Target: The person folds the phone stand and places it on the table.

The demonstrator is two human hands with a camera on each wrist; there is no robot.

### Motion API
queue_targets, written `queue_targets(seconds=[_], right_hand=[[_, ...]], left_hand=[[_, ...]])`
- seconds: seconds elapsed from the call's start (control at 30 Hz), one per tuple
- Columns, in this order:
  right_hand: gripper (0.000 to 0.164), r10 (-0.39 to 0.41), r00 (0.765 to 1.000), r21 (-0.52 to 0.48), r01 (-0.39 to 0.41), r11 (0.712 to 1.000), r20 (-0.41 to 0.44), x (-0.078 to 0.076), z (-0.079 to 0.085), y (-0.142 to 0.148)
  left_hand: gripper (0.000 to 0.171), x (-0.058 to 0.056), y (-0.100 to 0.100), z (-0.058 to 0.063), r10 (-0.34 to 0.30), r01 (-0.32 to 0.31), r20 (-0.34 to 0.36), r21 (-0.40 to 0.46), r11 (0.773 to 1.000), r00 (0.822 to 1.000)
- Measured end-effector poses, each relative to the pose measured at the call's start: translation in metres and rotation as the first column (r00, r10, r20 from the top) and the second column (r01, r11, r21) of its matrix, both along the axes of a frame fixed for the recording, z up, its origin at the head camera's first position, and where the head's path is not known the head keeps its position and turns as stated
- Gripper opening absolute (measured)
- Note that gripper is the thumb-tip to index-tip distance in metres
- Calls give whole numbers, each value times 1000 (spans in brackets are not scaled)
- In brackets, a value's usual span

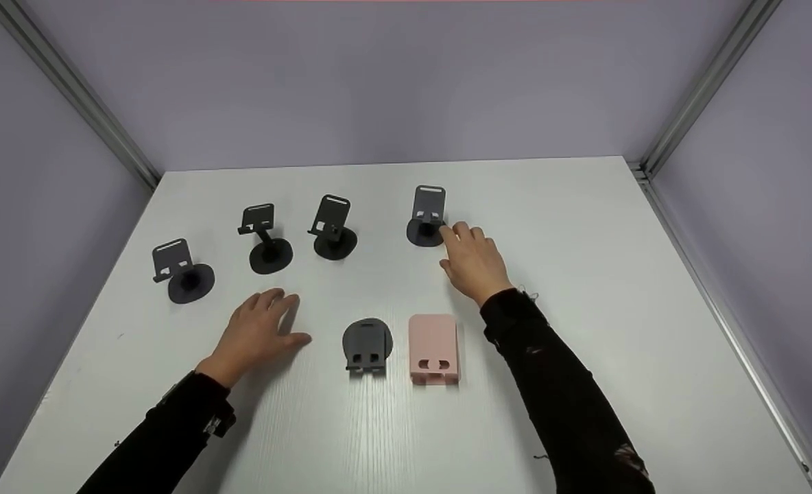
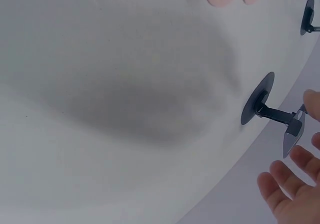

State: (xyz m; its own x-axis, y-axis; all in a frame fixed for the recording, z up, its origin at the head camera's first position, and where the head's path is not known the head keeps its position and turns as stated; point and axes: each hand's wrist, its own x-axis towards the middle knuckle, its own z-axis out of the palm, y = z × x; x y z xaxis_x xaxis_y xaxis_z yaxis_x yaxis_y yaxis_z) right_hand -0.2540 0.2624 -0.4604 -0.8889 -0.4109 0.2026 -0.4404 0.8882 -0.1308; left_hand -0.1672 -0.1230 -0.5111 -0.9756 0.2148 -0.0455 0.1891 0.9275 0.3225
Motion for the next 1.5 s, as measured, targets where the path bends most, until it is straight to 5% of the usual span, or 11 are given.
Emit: queue_targets(seconds=[0.93, 1.2, 1.5], right_hand=[[75, -85, 980, 94, 69, 993, 181, -22, -9, 0], [77, -69, 992, 23, 67, 997, 102, -23, -11, -8], [66, -13, 999, 56, 11, 998, 43, -22, -14, -17]], left_hand=[[76, 1, 0, -3, -1, 1, -32, -14, 1000, 999], [76, 2, 0, -2, 7, -8, -22, -24, 1000, 1000], [75, 3, -1, -4, 3, -3, -29, -4, 1000, 1000]])
